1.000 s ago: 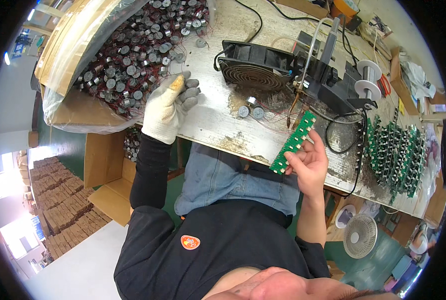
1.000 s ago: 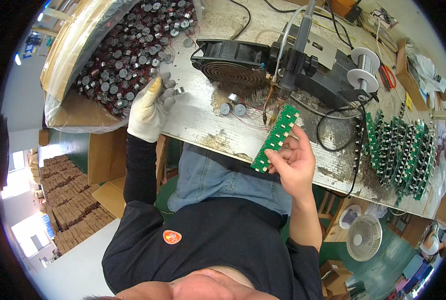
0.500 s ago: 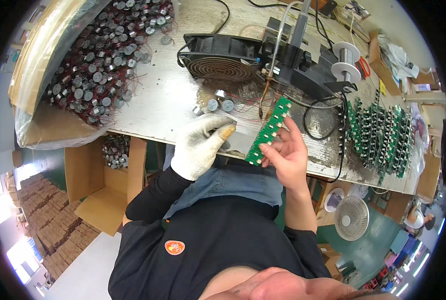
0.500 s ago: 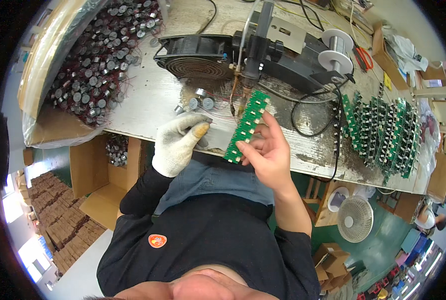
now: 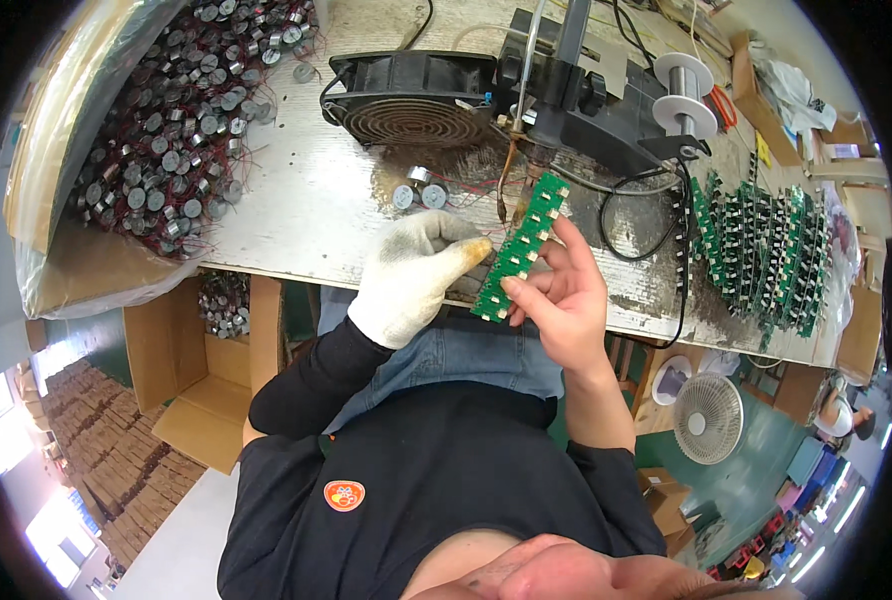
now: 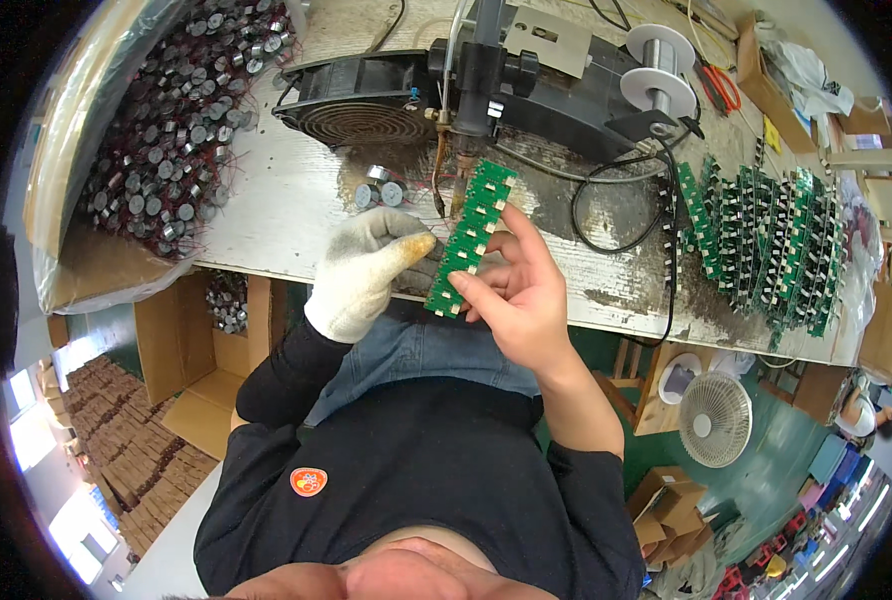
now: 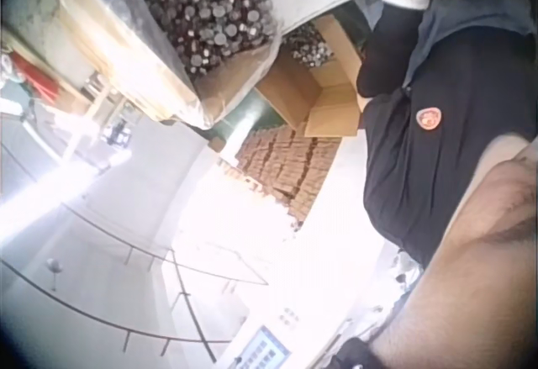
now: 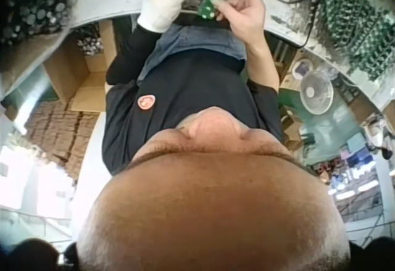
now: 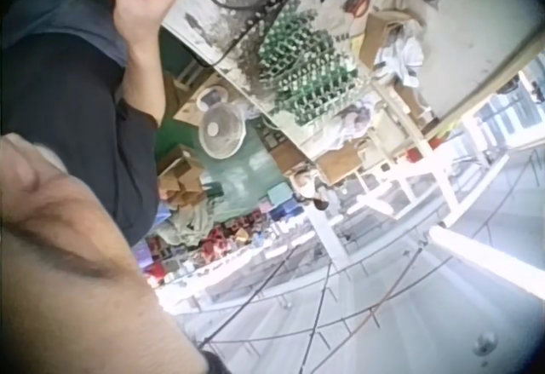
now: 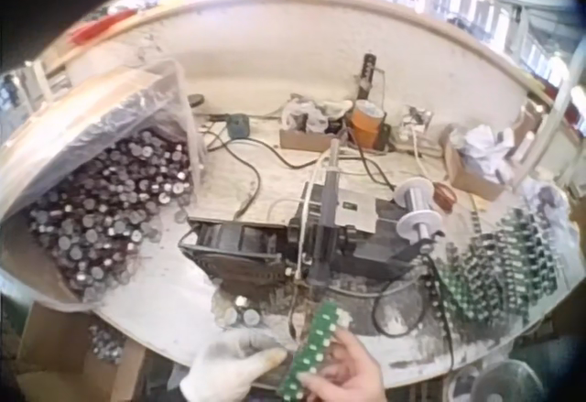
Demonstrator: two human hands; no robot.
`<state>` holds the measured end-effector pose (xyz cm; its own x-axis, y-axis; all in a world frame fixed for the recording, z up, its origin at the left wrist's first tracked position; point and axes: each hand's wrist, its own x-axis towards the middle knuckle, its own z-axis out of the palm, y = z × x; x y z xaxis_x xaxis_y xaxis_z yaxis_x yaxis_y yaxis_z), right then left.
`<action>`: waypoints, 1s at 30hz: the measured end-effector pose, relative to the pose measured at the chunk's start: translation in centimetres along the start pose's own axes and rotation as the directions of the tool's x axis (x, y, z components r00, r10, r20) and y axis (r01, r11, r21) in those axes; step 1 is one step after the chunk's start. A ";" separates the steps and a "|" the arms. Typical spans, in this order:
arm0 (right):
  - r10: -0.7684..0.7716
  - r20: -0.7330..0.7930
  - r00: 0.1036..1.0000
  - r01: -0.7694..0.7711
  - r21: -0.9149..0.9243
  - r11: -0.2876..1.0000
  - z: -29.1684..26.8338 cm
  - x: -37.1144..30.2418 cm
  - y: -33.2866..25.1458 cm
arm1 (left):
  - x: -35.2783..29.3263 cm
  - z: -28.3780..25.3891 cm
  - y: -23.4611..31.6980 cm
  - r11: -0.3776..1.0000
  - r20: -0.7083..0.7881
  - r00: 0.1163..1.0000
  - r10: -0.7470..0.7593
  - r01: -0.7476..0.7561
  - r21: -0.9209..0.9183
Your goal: The person picks up a circuit board and small round electronic components, then solders the components' wires to the circuit board using a soldering device.
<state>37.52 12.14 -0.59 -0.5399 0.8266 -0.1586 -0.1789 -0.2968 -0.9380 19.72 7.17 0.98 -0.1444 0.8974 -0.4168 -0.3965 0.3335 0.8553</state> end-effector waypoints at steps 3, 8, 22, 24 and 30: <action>-0.006 0.000 1.000 0.006 -0.009 1.000 0.0 0.1 -0.2 | 0.1 0.2 0.0 0.993 -0.006 0.999 -0.048 0.047 -0.111; -0.028 -0.009 1.000 0.028 0.004 1.000 0.1 0.3 -0.3 | 0.4 0.3 0.5 0.997 -0.021 0.998 -0.059 0.058 -0.054; -0.074 -0.003 0.997 0.074 0.022 0.997 0.4 0.5 -0.9 | 0.6 0.2 0.4 0.988 0.006 0.999 -0.051 0.051 -0.147; -0.060 -0.013 0.998 0.061 0.040 0.997 0.3 0.4 -0.6 | 0.7 0.2 0.1 0.986 0.016 0.999 -0.051 0.053 -0.161; -0.033 -0.027 0.999 0.034 0.031 0.999 0.1 0.1 0.0 | 0.6 0.2 -0.1 0.986 -0.005 0.997 -0.078 0.077 -0.149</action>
<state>37.33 12.20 -0.56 -0.5111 0.8487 -0.1360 -0.2226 -0.2836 -0.9328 19.90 7.73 0.72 -0.1178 0.8671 -0.4841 -0.5372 0.3544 0.7654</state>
